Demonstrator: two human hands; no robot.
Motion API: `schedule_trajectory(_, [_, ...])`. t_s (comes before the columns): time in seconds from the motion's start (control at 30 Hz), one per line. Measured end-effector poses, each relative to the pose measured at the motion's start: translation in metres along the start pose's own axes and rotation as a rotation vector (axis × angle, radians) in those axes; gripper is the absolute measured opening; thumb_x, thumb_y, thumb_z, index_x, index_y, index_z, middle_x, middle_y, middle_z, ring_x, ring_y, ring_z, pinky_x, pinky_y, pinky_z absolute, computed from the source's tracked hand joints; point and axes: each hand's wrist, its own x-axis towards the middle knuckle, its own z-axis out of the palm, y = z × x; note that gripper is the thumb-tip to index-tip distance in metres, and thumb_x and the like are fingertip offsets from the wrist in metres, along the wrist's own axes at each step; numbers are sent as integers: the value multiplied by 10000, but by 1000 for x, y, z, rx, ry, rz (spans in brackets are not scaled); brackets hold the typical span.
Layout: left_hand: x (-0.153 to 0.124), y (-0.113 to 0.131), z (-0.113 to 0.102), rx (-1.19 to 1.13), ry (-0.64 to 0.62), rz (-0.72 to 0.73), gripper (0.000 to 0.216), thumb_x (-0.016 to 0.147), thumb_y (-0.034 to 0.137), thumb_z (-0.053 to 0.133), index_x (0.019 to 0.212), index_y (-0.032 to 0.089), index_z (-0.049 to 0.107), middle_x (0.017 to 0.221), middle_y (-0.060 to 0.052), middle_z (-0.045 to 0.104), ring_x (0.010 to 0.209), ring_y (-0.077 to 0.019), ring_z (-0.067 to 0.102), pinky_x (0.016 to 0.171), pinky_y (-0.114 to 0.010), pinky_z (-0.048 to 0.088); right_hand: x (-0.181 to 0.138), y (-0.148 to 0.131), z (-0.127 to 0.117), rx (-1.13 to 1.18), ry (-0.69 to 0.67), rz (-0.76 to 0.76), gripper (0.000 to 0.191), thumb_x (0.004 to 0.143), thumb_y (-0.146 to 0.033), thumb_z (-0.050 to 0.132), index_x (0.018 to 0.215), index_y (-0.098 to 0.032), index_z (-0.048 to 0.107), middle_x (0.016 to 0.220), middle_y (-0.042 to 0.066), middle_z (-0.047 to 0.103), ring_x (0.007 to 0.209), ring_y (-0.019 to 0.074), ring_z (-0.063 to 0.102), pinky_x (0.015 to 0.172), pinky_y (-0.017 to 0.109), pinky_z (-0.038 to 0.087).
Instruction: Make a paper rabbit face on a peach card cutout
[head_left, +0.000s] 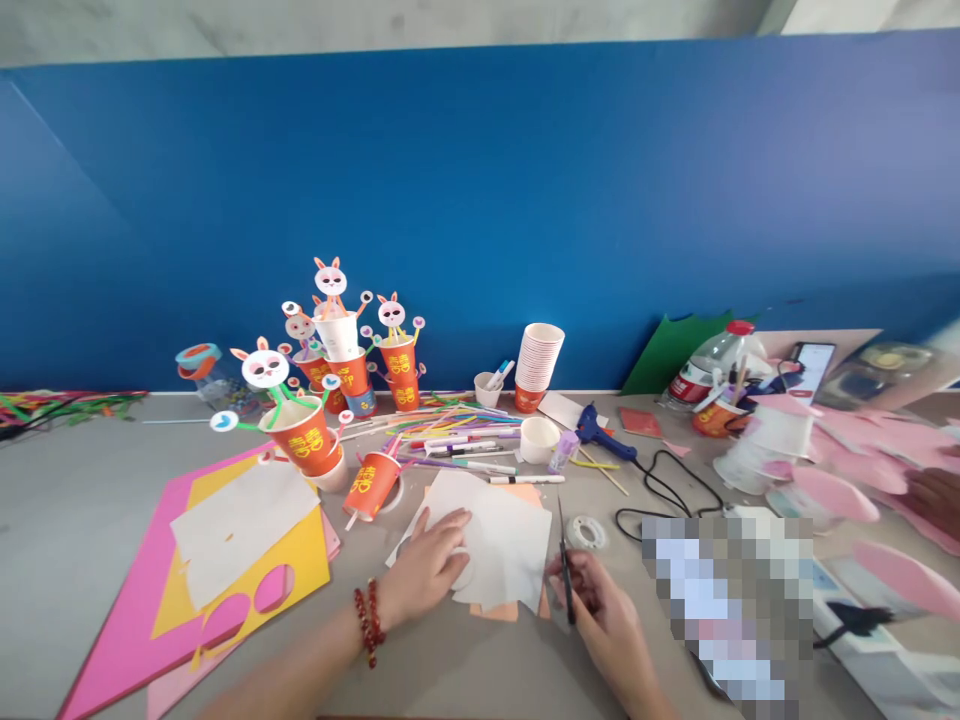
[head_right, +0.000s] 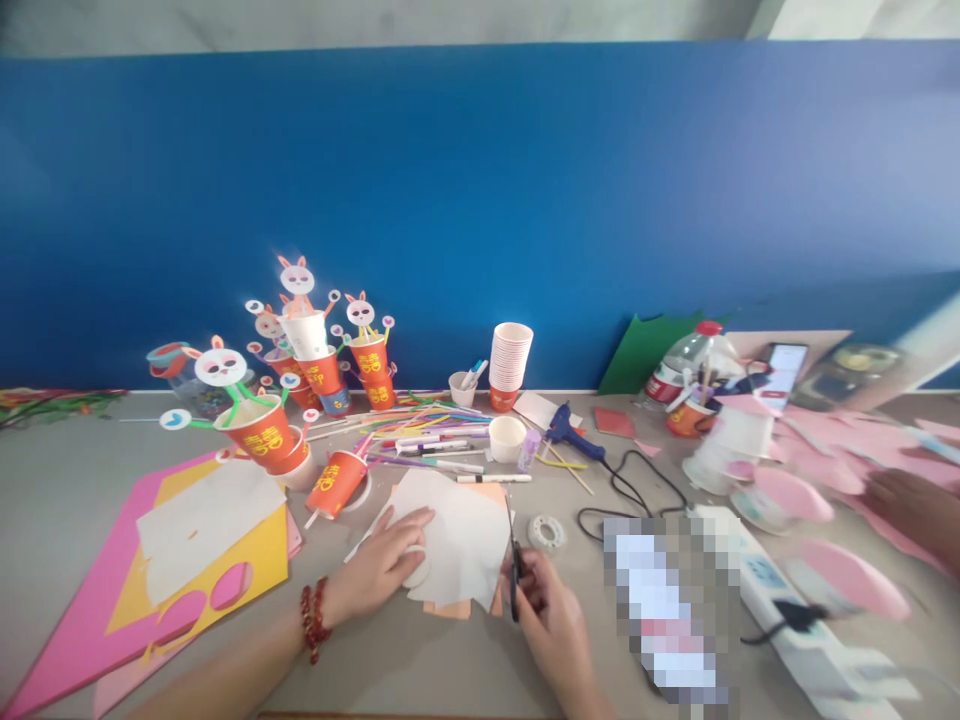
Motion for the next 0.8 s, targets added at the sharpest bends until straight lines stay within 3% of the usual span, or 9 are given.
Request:
schedule_trajectory(0.27, [21, 0, 6, 100, 3, -51, 206, 930, 222, 406, 995, 190, 598, 1519, -120, 362, 1438, -221, 253, 1166, -545, 155, -1, 3, 2, -14, 30, 14, 298, 908, -478, 496, 980, -196, 564, 657, 30, 639, 559, 188, 617, 524, 262, 518])
schedule_trajectory(0.43, [24, 1, 0, 64, -7, -106, 232, 939, 238, 393, 1028, 174, 598, 1534, -128, 330, 1449, -217, 225, 1173, -520, 157, -4, -2, 2, -190, -34, -150, 253, 862, -336, 544, 1076, -204, 573, 680, 15, 660, 522, 171, 616, 505, 246, 504])
schedule_trajectory(0.63, [25, 7, -10, -16, -134, 164, 253, 955, 287, 393, 1012, 245, 635, 1506, -20, 399, 1430, -186, 278, 1192, -489, 1, -1, -14, 3, -321, -99, -357, 360, 777, -218, 575, 1137, -216, 594, 724, 19, 662, 632, 190, 649, 572, 253, 514])
schedule_trajectory(0.8, [37, -2, -10, -41, -164, 98, 250, 931, 234, 418, 1055, 254, 635, 1508, -16, 395, 1426, -178, 287, 1185, -509, -6, -3, -15, 2, -357, -89, -387, 331, 774, -224, 576, 1100, -199, 622, 710, 31, 661, 574, 180, 621, 560, 257, 506])
